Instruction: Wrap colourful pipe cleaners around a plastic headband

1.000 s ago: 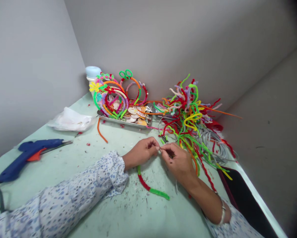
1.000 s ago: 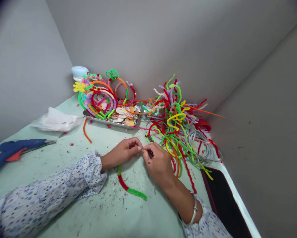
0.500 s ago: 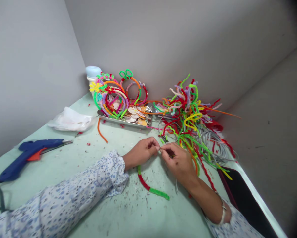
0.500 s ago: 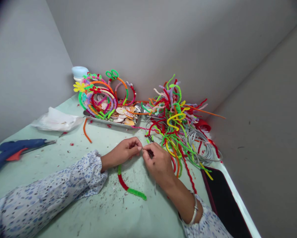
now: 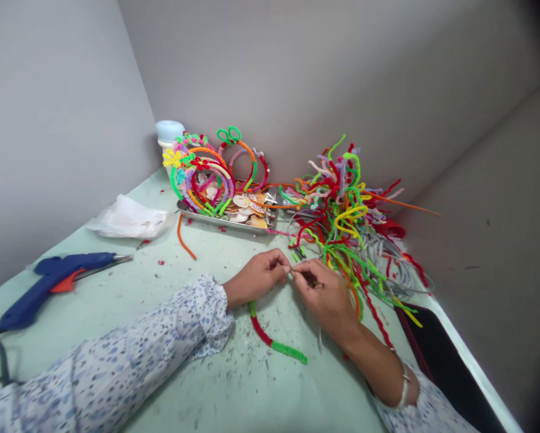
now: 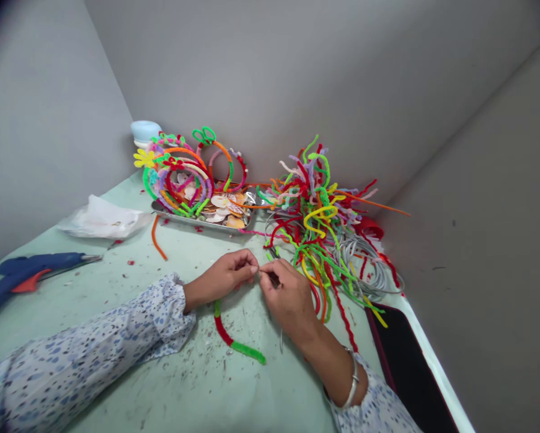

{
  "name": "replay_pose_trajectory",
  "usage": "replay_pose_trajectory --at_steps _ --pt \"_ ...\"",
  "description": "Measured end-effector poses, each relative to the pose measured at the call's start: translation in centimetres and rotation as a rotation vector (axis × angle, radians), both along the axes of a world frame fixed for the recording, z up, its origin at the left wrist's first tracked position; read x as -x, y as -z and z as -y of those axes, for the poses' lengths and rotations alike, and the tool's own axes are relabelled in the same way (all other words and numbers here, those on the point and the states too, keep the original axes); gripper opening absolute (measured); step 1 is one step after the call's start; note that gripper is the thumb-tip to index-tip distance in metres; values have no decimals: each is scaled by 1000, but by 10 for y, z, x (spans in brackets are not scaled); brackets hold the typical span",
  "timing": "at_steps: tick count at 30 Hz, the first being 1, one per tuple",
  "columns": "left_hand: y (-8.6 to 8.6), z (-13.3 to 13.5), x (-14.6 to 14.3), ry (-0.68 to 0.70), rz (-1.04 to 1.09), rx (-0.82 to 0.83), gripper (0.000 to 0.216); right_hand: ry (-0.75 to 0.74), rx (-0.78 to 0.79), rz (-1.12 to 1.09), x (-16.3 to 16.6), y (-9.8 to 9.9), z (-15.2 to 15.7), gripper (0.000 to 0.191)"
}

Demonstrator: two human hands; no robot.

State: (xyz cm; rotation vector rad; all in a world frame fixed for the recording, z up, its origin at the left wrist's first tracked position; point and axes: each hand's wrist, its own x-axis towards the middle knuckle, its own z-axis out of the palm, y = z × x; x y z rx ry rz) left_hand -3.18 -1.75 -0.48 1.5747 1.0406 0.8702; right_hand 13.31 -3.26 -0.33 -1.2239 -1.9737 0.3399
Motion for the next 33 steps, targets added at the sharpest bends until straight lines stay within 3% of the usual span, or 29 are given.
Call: replay_pose_trajectory --at_steps 11,27,33 --pt "2 -1 -1 -7 31 19 13 21 97 -94 1 4 -2 9" --pt "1 0 -1 3 11 17 11 43 91 -32 0 1 1 3" --pt "0 0 0 12 -7 10 15 36 102 -118 0 4 -2 4"
